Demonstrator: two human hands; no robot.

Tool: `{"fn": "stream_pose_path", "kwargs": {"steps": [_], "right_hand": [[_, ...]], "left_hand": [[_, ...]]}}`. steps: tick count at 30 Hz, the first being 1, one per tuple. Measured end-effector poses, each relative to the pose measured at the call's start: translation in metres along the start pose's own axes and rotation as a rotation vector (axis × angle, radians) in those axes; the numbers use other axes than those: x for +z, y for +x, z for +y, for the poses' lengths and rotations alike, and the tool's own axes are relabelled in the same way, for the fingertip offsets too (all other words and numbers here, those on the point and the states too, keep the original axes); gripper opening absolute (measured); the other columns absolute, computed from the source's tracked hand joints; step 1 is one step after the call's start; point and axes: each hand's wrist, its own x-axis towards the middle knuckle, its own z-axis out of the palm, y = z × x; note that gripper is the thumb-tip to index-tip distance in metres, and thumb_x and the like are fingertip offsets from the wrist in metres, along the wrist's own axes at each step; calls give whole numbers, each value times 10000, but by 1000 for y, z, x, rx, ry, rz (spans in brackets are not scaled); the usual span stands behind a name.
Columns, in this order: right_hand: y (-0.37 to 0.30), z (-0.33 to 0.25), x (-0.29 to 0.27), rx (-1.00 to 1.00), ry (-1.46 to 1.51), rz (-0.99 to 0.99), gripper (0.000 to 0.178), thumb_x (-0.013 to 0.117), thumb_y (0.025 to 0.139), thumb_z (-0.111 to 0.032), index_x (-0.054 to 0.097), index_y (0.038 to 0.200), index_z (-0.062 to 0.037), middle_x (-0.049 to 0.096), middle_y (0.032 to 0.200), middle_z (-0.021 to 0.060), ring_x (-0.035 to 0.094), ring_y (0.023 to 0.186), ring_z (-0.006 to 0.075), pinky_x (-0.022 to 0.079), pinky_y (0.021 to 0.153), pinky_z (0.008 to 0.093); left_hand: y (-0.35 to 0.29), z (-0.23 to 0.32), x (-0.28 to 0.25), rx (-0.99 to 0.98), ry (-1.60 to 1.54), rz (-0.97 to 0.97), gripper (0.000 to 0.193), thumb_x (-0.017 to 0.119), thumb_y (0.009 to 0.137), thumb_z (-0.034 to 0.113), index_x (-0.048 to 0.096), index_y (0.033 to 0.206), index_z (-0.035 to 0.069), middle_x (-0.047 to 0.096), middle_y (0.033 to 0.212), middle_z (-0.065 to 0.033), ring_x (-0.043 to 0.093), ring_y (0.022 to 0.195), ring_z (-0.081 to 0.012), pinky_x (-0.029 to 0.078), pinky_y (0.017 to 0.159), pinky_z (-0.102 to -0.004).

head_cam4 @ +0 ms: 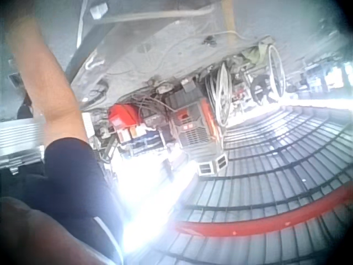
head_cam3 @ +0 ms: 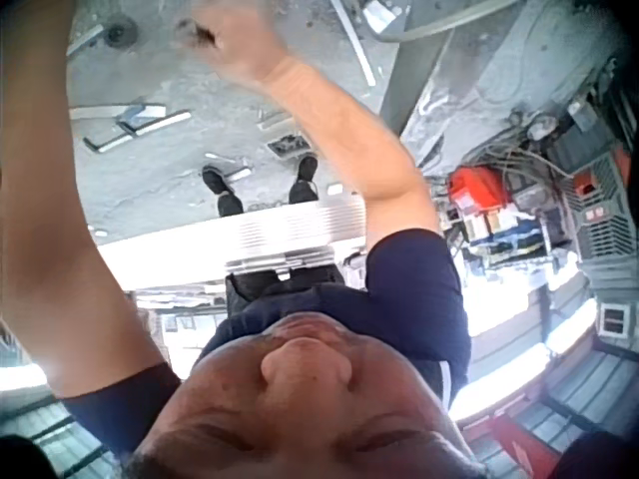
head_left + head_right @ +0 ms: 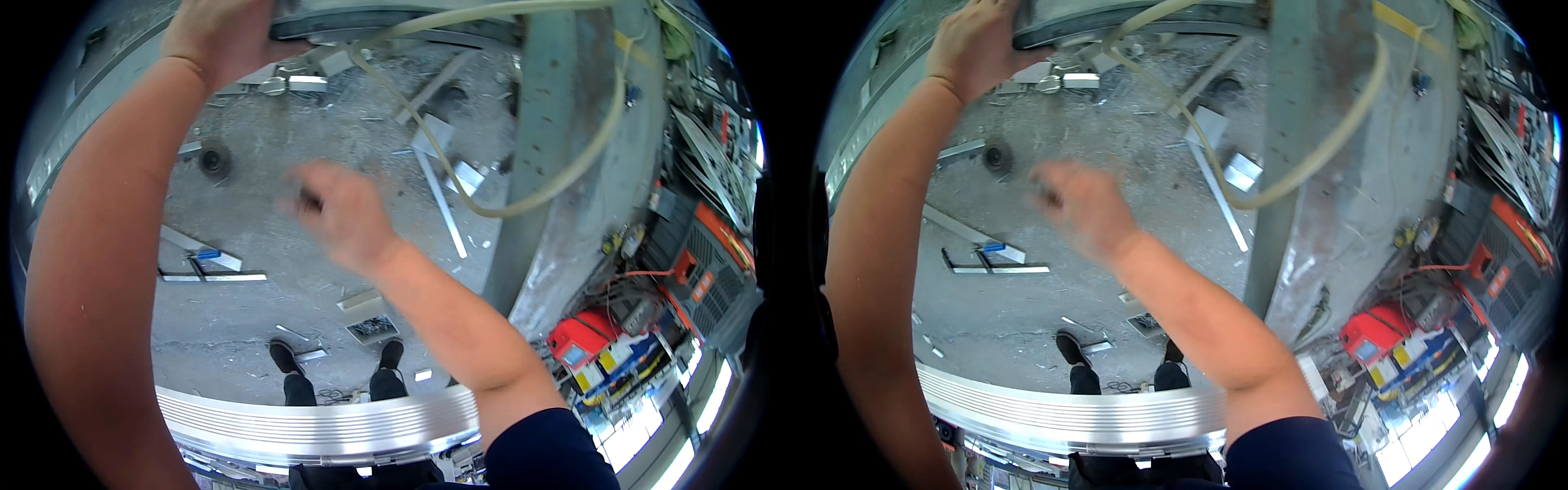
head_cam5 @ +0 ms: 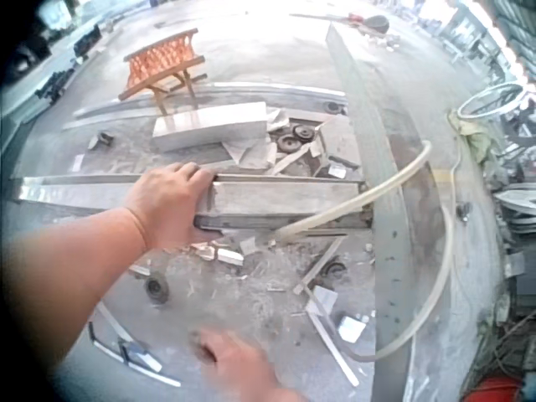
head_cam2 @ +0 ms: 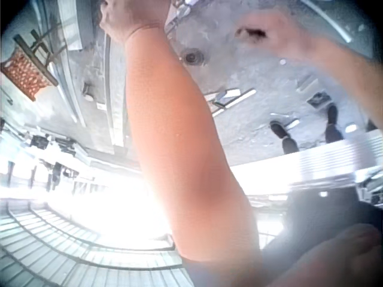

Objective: The person aligns metal brackets onto a long metal frame and uses a rivet gun to fasten them in place. They repeatedly position brackets, fire the rivet gun, and adjust the frame components within a workshop setting.

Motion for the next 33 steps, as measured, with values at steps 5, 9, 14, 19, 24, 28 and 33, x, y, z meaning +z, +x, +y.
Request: {"fn": "stream_pose_path", "kwargs": {"steps": [5, 9, 14, 19, 24, 28, 33], "right_hand": [[-100, -55, -111, -205, -427, -59, 257, 841, 752, -245, 719, 943, -124, 601, 755, 34, 598, 662, 202, 536, 654, 329], [-152, -14, -175, -349, -781, -214, 235, 799, 744, -162, 721, 958, -102, 523, 705, 8, 559, 646, 183, 536, 847, 366], [-154, -8, -171, -399, -810, -170, 264, 692, 713, -99, 720, 975, -111, 519, 715, 16, 574, 672, 201, 524, 881, 364], [-155, -5, -165, -341, -837, -143, 236, 746, 746, -58, 710, 979, -76, 556, 753, 52, 592, 722, 251, 527, 883, 405], [-152, -1, -165, -383, -922, -96, 246, 696, 779, -79, 684, 1022, -114, 628, 834, 43, 660, 835, 237, 501, 952, 370], [-151, 5, -167, -446, -894, -41, 202, 692, 807, -77, 677, 1006, -104, 656, 866, 56, 672, 865, 261, 498, 972, 378], [-163, 14, -168, -470, -862, -2, 128, 663, 857, -69, 661, 985, -76, 684, 912, 70, 667, 880, 284, 503, 974, 403]], "left_hand": [[-7, -2, 1, 13, -9, 39, 796, 854, 654, 510, 571, 1238, 50, 651, 1152, -152, 644, 1080, -332, 513, 921, -442], [-3, -1, 5, 35, -50, 33, 817, 856, 646, 509, 566, 1254, 46, 653, 1148, -152, 649, 1076, -334, 516, 917, -446], [-10, 2, -10, 23, 25, 80, 823, 862, 643, 501, 556, 1253, 42, 654, 1144, -161, 649, 1079, -342, 517, 914, -447], [-11, 11, -3, -24, 63, 23, 853, 869, 644, 495, 529, 1277, 35, 639, 1161, -162, 641, 1096, -347, 510, 933, -447], [-15, 10, 19, -66, 287, 260, 913, 846, 722, 417, 424, 1429, 24, 573, 1353, -184, 588, 1234, -334, 462, 1041, -437], [-114, 38, -17, 21, 186, 214, 799, 818, 774, 379, 497, 1420, 34, 619, 1311, -183, 621, 1200, -329, 491, 1014, -437], [-401, 68, -95, -284, -461, -591, 539, 777, 850, 355, 645, 1257, 26, 692, 1189, -186, 650, 1096, -374, 495, 960, -458]]}}
